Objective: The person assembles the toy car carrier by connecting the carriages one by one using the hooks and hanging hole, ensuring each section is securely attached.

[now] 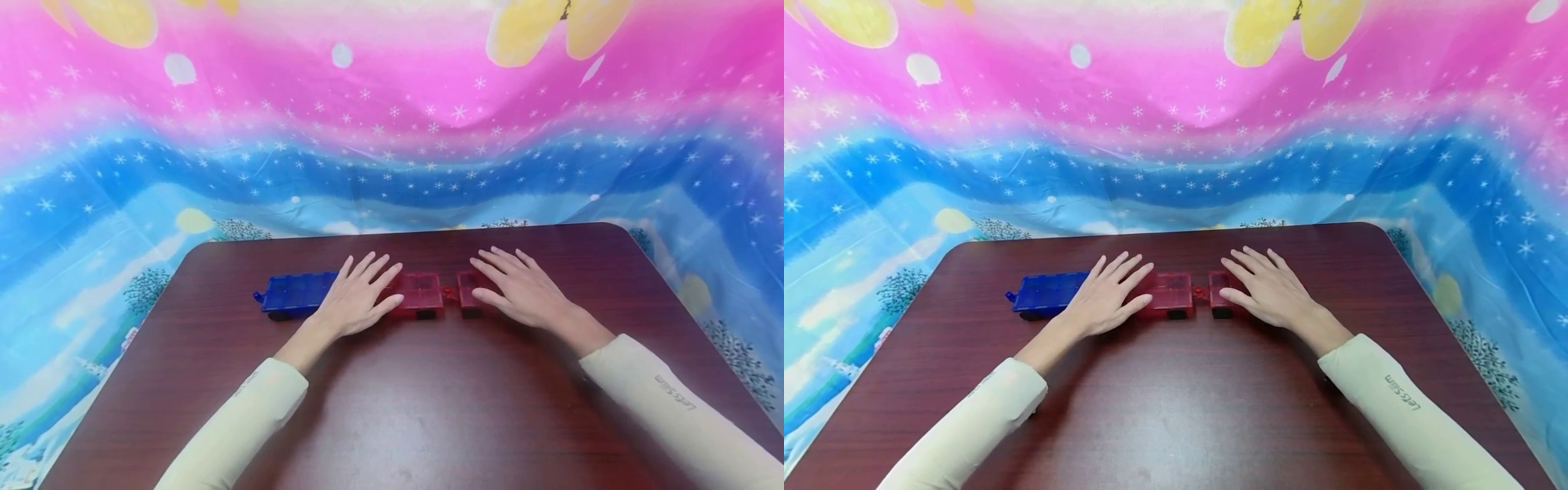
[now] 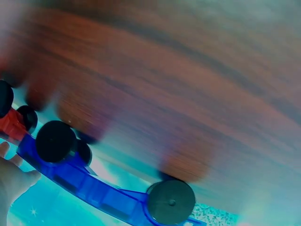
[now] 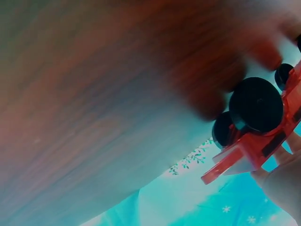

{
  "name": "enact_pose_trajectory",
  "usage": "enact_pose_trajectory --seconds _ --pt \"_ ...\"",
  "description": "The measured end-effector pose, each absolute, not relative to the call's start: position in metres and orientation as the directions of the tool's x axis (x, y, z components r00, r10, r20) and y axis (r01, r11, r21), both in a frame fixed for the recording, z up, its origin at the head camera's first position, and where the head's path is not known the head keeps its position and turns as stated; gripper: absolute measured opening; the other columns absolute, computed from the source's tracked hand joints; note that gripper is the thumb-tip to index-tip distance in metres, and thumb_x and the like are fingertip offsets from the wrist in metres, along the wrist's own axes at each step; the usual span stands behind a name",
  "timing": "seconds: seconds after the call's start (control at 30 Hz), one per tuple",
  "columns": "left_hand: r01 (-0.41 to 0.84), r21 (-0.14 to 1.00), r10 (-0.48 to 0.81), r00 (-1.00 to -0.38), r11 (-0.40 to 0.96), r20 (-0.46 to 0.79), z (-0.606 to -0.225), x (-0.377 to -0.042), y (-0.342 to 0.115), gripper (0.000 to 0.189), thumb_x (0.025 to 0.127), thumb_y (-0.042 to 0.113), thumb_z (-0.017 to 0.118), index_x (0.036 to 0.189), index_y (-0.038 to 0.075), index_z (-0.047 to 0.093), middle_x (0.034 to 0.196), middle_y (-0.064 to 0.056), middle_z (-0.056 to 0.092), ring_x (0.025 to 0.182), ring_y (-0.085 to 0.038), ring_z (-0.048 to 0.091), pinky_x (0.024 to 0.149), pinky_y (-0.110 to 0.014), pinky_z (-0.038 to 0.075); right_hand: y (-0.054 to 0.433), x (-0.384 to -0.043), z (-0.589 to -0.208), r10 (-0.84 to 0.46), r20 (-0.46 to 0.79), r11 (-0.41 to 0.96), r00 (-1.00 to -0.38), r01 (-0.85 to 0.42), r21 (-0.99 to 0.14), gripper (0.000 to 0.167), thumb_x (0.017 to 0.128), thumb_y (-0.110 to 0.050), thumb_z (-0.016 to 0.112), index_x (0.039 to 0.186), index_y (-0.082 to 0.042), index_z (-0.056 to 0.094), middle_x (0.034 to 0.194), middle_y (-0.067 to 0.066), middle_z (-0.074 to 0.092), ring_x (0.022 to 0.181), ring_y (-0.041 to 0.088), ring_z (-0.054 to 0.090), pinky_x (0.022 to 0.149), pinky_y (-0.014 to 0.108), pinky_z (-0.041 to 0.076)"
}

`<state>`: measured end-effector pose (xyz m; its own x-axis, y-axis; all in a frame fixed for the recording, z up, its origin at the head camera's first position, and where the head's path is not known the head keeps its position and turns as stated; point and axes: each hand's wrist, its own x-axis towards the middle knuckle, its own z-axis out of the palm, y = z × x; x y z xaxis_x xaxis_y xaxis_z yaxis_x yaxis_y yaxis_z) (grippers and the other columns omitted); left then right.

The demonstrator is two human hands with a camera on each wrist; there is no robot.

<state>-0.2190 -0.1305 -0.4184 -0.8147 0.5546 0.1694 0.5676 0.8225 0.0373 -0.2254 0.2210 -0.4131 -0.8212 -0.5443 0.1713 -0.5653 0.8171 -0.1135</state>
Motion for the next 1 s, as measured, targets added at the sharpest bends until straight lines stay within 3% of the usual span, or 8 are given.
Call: enact_pose_trajectory --seconds 1.0 --pt "0.460 0.102 0.434 -0.877 0.882 0.205 -0.411 -0.212 -0.181 0.071 0.101 0.062 0.041 0.159 0.022 0.037 0.161 -0.012 0.035 0.151 -0.036 0.024 0.121 -0.060 0.007 0.176 -0.230 -0.397 -0.548 0.194 0.806 -0.814 -0.576 -0.138 0.071 0.101 -0.062 0.046 0.155 -0.016 0.045 0.160 0.010 0.039 0.151 0.032 0.024 0.121 0.058 0.011"
